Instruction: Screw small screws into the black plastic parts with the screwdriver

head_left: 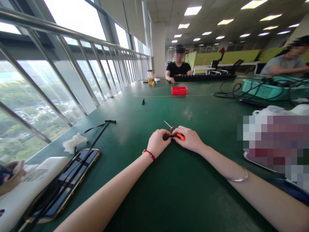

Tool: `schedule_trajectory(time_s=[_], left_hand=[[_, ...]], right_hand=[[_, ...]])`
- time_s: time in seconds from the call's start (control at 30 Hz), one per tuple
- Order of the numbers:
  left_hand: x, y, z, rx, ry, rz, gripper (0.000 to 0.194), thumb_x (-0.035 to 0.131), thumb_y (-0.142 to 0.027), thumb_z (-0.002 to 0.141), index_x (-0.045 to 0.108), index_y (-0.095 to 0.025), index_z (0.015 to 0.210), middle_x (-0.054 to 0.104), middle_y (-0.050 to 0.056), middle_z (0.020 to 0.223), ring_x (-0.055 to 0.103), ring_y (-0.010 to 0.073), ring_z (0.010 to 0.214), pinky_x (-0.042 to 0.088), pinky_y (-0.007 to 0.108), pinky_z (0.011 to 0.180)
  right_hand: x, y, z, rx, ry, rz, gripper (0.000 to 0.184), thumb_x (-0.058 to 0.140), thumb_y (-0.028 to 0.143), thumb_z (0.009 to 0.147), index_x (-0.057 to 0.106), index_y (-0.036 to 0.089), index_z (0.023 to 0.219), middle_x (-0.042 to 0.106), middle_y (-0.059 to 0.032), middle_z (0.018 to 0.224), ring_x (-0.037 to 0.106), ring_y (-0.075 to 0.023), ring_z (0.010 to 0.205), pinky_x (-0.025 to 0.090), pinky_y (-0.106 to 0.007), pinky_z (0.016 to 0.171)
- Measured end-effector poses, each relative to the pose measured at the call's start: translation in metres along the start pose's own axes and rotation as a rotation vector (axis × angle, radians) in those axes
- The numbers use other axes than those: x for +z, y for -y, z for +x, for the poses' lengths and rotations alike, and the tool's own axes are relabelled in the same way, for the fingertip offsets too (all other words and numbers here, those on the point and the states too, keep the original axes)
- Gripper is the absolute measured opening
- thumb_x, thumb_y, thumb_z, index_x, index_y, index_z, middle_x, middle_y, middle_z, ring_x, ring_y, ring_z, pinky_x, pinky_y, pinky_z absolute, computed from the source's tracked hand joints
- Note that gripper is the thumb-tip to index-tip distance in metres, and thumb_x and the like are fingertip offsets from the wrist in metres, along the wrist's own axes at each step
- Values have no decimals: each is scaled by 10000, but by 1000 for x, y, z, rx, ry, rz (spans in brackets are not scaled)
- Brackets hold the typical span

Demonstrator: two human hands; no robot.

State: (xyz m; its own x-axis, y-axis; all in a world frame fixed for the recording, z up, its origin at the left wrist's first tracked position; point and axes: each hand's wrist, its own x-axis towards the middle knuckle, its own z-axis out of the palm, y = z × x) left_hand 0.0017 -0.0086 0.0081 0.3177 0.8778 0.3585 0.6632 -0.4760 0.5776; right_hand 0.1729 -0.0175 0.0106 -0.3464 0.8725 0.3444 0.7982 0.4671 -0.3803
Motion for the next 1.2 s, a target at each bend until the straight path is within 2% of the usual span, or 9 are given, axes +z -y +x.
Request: schedule_trajectory(time_s=[0.8, 1.0, 1.2], left_hand=[[2, 3, 2, -22, 29, -60, 115, 607, -141, 711, 663, -170, 806, 695, 23, 830, 628, 157, 784, 503, 280, 761], [5, 8, 2, -3, 16, -82, 123, 606, -134, 710, 637, -172, 823, 687, 17, 839, 625, 150, 792, 500, 273, 768], [0, -1, -2, 42, -5, 46, 150, 591, -120, 707, 593, -203, 832, 672, 5, 859, 595, 172, 849, 479, 297, 776]], right_hand=[[-2, 5, -1, -34, -14, -178, 212, 486, 357, 848, 652, 248, 923, 587, -19, 923, 567, -125, 721, 385, -228, 571], [-3, 8, -2, -74, 5, -292, 226, 458, 355, 875, 643, 244, 940, 582, -19, 902, 569, -127, 727, 369, -232, 573], [-4, 10, -1, -69, 23, -340, 225, 457, 347, 876, 646, 242, 937, 583, -29, 876, 568, -135, 724, 354, -243, 562]])
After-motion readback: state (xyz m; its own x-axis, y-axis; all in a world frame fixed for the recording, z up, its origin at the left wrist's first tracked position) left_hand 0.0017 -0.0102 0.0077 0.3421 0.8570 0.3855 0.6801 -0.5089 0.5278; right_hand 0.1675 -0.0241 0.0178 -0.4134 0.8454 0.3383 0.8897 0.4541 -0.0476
